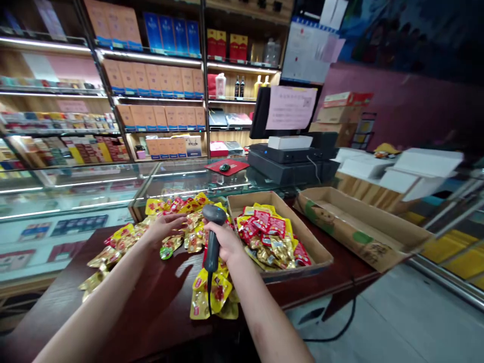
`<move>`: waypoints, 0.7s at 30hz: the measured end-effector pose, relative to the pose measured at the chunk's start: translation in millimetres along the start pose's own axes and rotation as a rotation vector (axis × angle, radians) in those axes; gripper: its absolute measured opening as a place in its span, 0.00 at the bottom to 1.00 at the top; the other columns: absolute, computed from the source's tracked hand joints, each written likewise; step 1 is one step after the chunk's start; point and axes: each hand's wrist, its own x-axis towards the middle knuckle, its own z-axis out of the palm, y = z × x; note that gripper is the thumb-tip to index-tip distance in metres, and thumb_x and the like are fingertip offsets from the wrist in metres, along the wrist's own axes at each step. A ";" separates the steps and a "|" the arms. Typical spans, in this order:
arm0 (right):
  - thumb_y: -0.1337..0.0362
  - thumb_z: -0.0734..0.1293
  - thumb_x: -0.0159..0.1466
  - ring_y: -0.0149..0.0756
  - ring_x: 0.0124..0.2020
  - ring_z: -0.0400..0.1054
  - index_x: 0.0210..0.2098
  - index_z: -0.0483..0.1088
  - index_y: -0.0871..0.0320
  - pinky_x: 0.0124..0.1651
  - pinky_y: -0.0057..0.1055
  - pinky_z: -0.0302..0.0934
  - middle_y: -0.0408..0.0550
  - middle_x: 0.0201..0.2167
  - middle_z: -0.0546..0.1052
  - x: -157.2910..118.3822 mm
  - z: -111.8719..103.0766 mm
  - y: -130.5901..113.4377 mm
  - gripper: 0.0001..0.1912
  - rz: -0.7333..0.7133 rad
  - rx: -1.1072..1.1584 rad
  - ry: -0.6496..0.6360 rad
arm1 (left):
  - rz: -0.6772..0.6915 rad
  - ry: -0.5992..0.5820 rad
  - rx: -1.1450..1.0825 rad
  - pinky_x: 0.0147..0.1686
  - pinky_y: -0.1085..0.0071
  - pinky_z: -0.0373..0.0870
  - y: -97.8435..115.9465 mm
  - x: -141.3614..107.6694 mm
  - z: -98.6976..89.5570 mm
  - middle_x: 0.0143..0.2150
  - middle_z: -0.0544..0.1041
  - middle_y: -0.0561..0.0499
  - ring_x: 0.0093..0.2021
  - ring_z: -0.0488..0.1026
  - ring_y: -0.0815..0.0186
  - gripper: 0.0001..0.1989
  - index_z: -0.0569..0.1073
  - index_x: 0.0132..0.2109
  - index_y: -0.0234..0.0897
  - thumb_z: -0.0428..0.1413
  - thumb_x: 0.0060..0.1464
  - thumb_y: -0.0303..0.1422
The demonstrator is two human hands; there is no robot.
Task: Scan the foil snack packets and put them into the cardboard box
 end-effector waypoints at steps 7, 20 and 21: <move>0.72 0.69 0.44 0.26 0.20 0.64 0.31 0.74 0.61 0.27 0.24 0.62 0.42 0.22 0.74 14.0 39.6 56.8 0.12 0.125 -0.051 -0.083 | 0.114 0.215 0.114 0.34 0.71 0.71 -39.3 -19.7 -50.4 0.39 0.79 0.44 0.37 0.75 0.61 0.24 0.77 0.45 0.34 0.63 0.41 0.43; 0.72 0.68 0.45 0.24 0.17 0.59 0.28 0.74 0.63 0.21 0.22 0.54 0.38 0.14 0.67 72.5 77.7 84.7 0.09 0.168 -0.133 -0.041 | 0.317 0.532 1.079 0.55 0.61 0.56 -64.2 0.1 -55.4 0.51 0.72 0.36 0.54 0.65 0.52 0.22 0.70 0.54 0.30 0.50 0.51 0.27; 0.72 0.68 0.45 0.24 0.16 0.58 0.28 0.73 0.63 0.21 0.22 0.54 0.37 0.14 0.67 78.3 79.6 85.5 0.08 0.175 -0.148 -0.032 | 0.333 0.525 1.099 0.56 0.60 0.55 -65.7 0.1 -53.7 0.52 0.72 0.36 0.55 0.64 0.52 0.21 0.70 0.54 0.30 0.51 0.52 0.29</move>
